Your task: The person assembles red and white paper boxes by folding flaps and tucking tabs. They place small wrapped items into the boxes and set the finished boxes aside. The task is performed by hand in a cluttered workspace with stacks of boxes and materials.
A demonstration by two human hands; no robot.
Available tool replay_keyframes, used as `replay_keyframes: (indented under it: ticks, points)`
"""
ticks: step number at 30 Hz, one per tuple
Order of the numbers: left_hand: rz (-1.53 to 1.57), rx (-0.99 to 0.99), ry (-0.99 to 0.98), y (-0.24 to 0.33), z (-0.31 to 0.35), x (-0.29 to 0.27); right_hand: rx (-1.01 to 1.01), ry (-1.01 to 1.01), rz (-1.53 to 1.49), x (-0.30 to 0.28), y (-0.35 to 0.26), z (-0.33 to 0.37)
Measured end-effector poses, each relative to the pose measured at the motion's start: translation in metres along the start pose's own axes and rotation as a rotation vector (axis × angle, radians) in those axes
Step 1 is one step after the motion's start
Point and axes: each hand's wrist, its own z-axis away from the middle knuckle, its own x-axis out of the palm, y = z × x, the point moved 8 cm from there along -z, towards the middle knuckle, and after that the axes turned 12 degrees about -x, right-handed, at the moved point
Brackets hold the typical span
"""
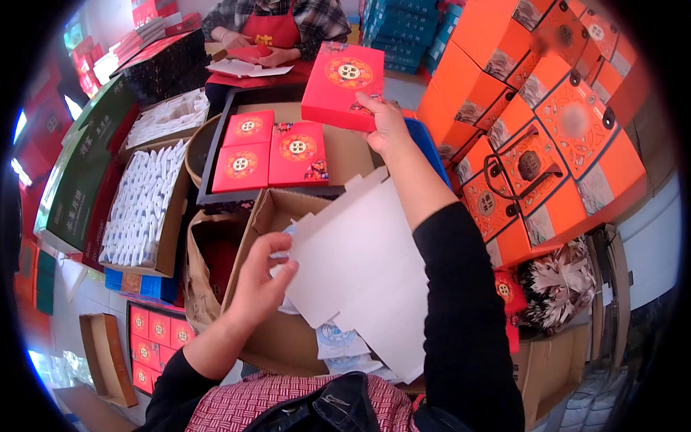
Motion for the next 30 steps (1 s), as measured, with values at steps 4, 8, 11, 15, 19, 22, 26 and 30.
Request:
replay_keyframes:
  ticks: [4,8,11,15,19,22,26,30]
  points:
    - [-0.238,0.147,-0.027,0.031,0.009,0.008,-0.049,0.107,0.114,-0.027,0.038,-0.075]
    - [-0.273,0.166,-0.071,0.038,0.011,0.013,-0.138,0.199,0.268,-0.043,0.063,-0.12]
    - [-0.256,0.157,-0.125,0.033,0.008,0.017,-0.163,0.114,0.351,-0.044,0.089,-0.143]
    - [-0.232,0.201,-0.151,0.037,-0.003,0.017,-0.075,0.055,0.346,-0.06,0.131,-0.147]
    - [-0.224,0.202,-0.146,0.038,-0.006,0.021,0.065,-0.024,0.342,-0.068,0.136,-0.137]
    - [-0.255,0.183,-0.164,0.04,-0.004,0.023,0.097,-0.022,0.321,-0.071,0.138,-0.131]
    - [-0.254,0.219,-0.173,0.061,-0.001,0.011,0.126,-0.032,0.341,-0.074,0.139,-0.128]
    - [-0.513,0.392,-0.122,0.078,-0.077,-0.049,0.093,-0.039,0.362,-0.083,0.129,-0.121]
